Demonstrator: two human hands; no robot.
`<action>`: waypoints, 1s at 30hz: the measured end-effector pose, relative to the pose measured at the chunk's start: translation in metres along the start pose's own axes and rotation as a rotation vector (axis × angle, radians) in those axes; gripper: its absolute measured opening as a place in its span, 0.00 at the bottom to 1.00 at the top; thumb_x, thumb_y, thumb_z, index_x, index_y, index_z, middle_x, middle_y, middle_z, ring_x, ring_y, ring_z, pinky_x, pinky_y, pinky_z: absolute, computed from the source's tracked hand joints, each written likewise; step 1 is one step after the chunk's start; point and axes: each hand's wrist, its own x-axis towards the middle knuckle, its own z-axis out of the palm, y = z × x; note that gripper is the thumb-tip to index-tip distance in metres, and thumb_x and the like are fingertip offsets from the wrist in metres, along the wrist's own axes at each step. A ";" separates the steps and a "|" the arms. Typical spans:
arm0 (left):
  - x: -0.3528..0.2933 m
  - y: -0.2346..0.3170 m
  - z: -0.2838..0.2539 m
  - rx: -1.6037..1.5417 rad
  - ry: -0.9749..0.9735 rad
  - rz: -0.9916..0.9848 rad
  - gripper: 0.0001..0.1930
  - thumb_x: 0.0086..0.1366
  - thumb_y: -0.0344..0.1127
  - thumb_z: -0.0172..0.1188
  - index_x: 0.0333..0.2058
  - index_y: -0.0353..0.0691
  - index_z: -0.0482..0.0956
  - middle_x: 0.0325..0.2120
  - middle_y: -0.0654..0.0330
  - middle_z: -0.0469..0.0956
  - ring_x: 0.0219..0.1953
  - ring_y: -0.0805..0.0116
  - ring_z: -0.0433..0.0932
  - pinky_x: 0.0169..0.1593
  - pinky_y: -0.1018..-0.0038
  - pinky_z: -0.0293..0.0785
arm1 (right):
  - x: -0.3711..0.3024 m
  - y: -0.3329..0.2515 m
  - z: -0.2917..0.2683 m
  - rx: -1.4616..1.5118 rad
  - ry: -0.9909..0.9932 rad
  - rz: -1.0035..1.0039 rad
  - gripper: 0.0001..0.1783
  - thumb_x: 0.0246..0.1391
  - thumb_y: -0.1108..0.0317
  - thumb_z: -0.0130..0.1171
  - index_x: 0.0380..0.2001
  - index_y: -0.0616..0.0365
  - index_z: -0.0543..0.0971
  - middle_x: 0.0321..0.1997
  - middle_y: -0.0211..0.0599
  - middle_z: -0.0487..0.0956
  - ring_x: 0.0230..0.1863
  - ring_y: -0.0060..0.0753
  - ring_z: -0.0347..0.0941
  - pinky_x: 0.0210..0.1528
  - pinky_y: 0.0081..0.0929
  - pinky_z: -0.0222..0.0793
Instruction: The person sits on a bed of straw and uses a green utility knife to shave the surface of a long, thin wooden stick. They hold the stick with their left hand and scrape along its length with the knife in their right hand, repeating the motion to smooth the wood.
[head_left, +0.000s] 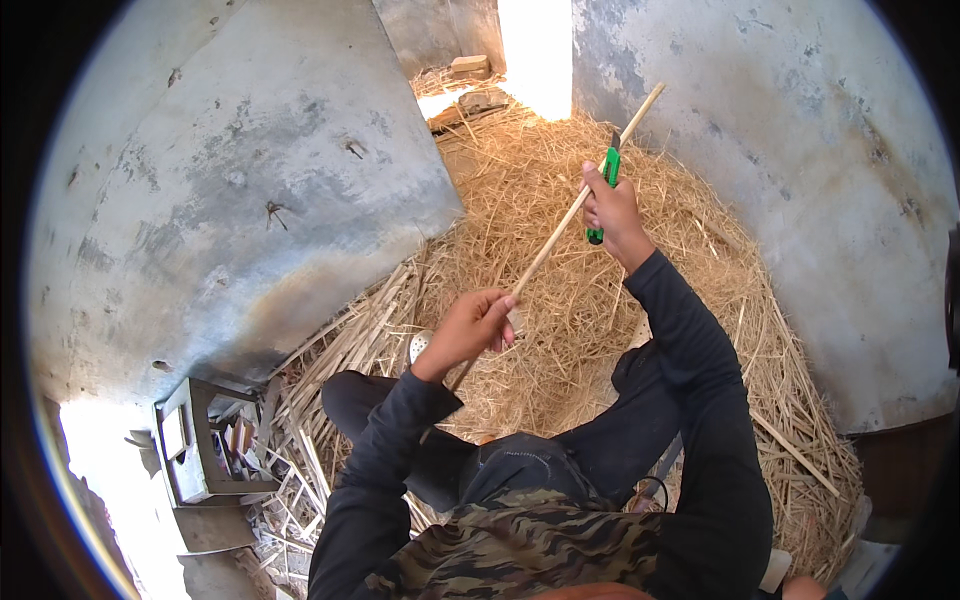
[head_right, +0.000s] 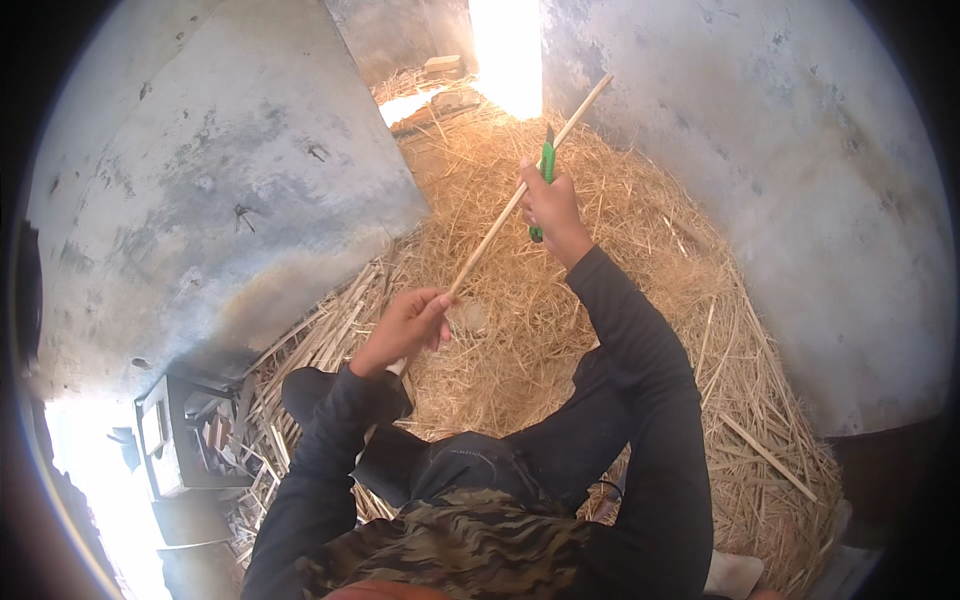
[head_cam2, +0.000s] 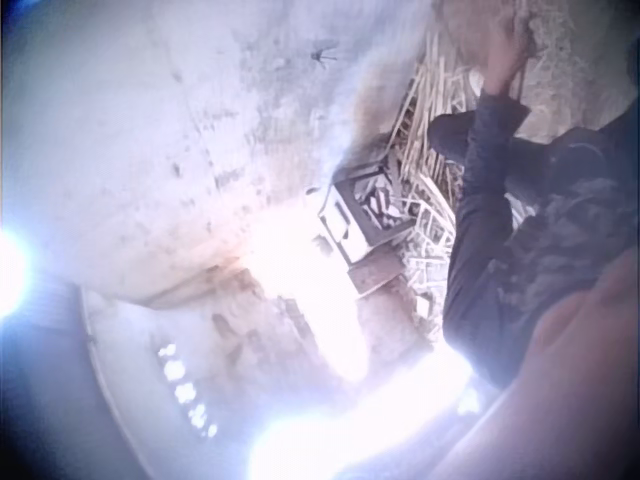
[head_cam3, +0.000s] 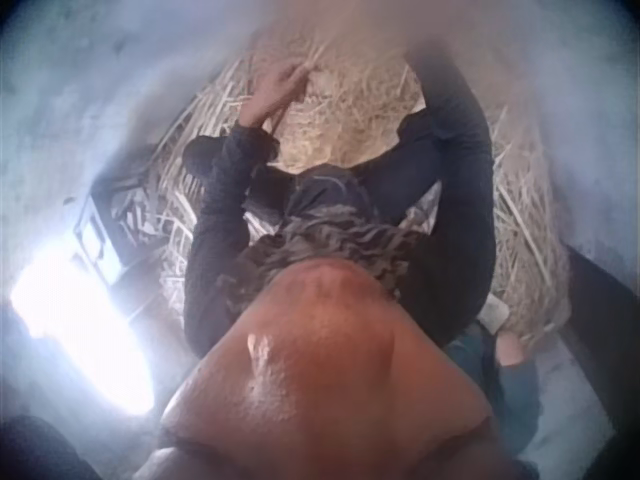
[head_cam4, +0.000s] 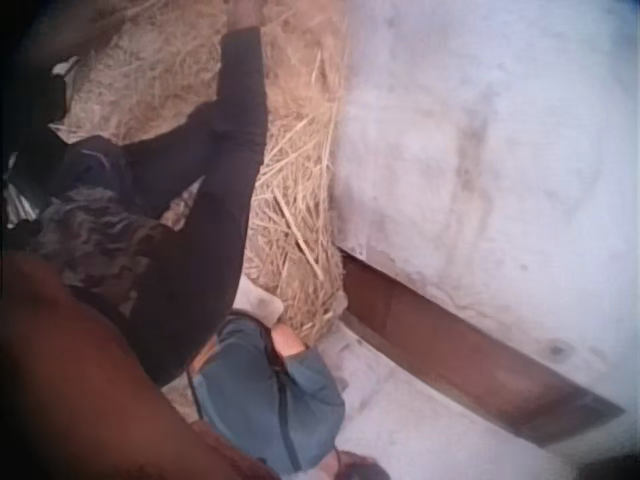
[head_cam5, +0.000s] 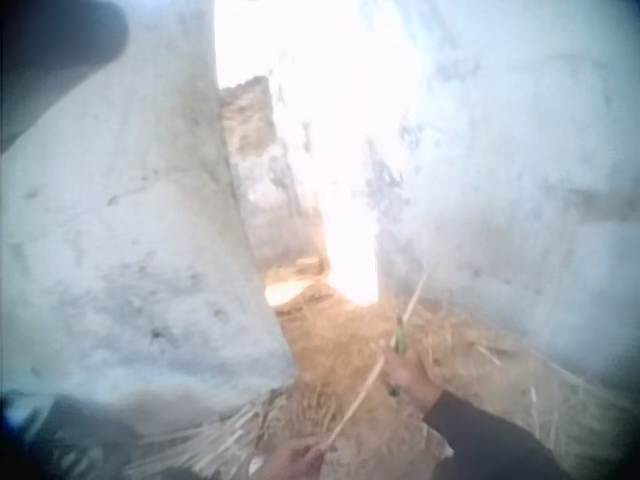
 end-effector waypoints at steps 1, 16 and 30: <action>0.001 -0.010 0.001 -0.110 -0.010 -0.007 0.15 0.72 0.42 0.46 0.40 0.35 0.75 0.14 0.66 0.71 0.12 0.80 0.66 0.17 0.83 0.61 | 0.003 0.001 -0.002 -0.039 -0.014 0.010 0.19 0.62 0.53 0.54 0.24 0.56 0.71 0.10 0.18 0.58 0.08 0.14 0.51 0.11 0.17 0.49; -0.017 -0.015 0.008 -1.211 -0.072 -0.211 0.11 0.73 0.42 0.43 0.36 0.42 0.66 0.13 0.73 0.59 0.10 0.85 0.54 0.16 0.85 0.52 | -0.055 0.039 0.025 -1.435 -0.354 -0.646 0.37 0.49 0.26 0.48 0.11 0.51 0.73 0.08 0.41 0.68 0.12 0.45 0.69 0.16 0.41 0.61; -0.029 -0.008 0.020 -1.161 0.043 -0.236 0.13 0.74 0.43 0.42 0.32 0.43 0.65 0.11 0.72 0.56 0.09 0.82 0.53 0.16 0.83 0.51 | -0.021 0.059 0.019 -1.419 -0.408 -0.939 0.39 0.44 0.22 0.49 0.08 0.49 0.69 0.06 0.30 0.64 0.07 0.33 0.63 0.12 0.32 0.55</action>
